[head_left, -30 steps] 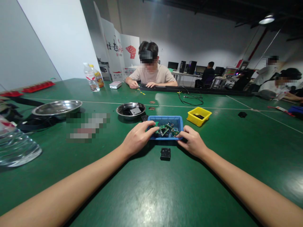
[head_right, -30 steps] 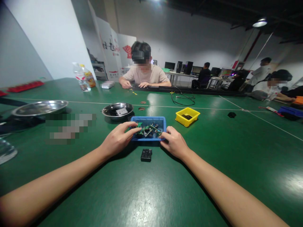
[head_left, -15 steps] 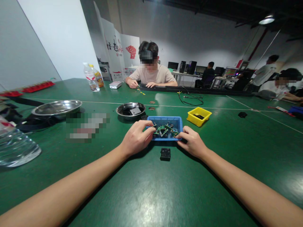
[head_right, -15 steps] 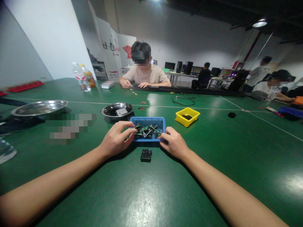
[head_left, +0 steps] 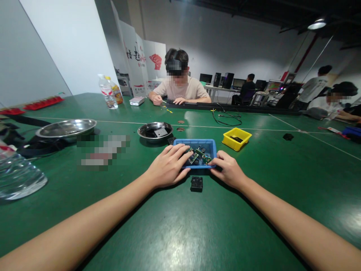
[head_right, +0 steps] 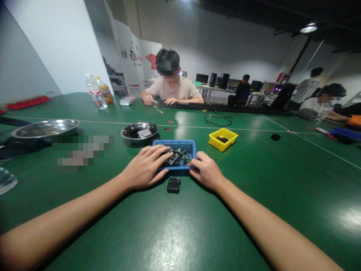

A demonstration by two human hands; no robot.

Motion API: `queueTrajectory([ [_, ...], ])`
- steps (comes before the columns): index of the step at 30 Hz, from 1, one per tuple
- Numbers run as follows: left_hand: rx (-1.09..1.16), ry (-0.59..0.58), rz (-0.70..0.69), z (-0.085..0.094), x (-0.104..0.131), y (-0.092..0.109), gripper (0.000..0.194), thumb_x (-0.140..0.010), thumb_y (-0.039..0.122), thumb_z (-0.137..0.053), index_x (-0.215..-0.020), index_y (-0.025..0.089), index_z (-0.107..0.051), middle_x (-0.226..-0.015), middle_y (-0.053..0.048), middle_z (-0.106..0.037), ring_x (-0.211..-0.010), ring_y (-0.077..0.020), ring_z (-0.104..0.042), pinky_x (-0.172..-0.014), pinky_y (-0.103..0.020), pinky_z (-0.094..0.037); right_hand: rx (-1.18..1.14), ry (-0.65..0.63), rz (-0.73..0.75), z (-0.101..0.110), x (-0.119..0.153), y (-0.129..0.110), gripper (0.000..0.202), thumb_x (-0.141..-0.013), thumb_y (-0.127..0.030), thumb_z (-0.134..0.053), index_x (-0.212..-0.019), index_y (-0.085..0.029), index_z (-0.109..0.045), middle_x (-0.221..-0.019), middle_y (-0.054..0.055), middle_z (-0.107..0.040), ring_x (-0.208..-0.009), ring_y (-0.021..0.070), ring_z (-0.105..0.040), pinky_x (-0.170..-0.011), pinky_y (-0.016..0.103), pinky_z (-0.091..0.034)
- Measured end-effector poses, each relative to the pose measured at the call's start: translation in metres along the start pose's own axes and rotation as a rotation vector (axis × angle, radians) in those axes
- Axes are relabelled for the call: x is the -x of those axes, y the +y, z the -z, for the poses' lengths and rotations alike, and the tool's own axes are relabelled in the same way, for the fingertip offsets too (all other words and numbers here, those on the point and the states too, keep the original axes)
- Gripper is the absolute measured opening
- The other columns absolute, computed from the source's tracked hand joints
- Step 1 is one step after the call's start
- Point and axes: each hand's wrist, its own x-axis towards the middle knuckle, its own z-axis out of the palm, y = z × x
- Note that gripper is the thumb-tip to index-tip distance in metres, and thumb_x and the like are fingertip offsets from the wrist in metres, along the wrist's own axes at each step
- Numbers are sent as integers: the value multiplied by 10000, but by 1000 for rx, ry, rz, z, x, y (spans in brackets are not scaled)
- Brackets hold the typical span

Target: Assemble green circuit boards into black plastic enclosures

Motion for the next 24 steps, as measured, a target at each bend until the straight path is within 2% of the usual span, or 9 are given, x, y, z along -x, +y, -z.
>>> queueTrajectory([
  [18,93,52,61,0,1,-2,519,-912,367,-559,-1320,48,-537,-1331,-223,-579,-1267,-354,-493,-1048,-509,-430,3,-2,1,1,0,0,111,-808,-116,-637,-843,-208,-690,-812,35,-531,-755,173,-534,-663,264,-458],
  [24,42,29,46,-1,1,-2,508,-932,390,-528,-1333,79,-544,-1341,-205,-582,-1252,-343,-506,-1031,-495,-426,-4,-8,-3,0,0,1,113,-805,-117,-644,-842,-213,-692,-818,33,-534,-760,172,-530,-670,265,-456],
])
